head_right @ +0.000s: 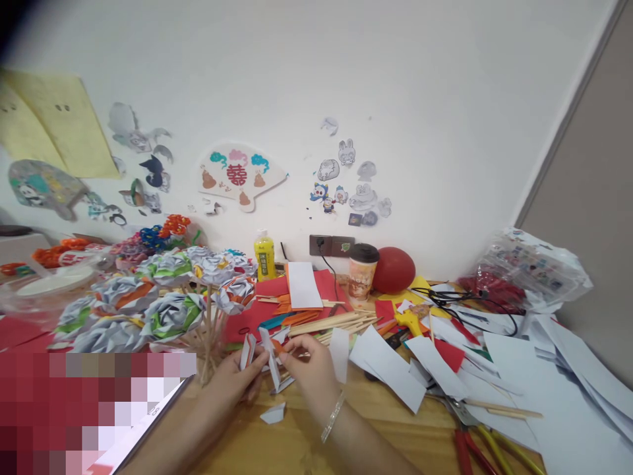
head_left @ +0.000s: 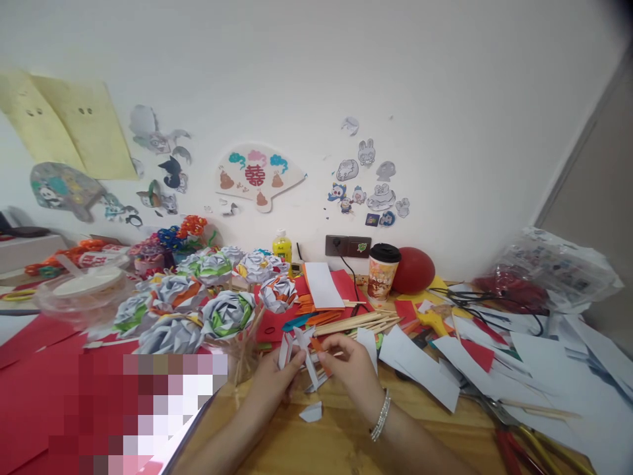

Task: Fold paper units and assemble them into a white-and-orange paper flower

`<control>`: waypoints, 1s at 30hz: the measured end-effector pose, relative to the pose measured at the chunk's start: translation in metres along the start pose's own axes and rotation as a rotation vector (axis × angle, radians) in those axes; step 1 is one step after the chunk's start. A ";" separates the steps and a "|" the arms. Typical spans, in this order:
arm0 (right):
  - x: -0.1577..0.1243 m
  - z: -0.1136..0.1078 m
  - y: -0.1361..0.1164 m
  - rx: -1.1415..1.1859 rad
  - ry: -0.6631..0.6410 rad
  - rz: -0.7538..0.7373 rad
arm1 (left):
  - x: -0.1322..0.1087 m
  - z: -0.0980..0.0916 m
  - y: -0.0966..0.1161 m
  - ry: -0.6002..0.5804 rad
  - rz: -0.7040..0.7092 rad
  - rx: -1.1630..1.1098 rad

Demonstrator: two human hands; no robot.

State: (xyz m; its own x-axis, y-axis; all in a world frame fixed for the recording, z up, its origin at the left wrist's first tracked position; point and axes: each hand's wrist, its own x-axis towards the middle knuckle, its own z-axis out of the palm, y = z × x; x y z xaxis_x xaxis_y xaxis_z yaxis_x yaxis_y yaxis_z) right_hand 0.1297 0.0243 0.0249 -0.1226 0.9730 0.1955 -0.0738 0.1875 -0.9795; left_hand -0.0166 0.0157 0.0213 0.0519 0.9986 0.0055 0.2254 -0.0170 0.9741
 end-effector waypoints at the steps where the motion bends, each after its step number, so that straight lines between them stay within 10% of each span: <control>1: 0.001 -0.001 0.000 0.013 0.040 0.027 | -0.001 0.002 0.000 0.001 0.018 -0.001; 30: -0.008 0.004 0.003 -0.272 -0.079 -0.190 | -0.010 0.010 0.002 0.019 0.009 -0.105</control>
State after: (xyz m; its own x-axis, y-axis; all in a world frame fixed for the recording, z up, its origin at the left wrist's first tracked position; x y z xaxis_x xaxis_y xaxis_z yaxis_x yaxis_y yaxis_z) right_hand 0.1262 0.0164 0.0208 -0.2095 0.9058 0.3682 0.1628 0.4036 -0.9003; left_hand -0.0072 0.0057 0.0208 0.0349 0.9992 0.0178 0.1222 -0.0220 0.9923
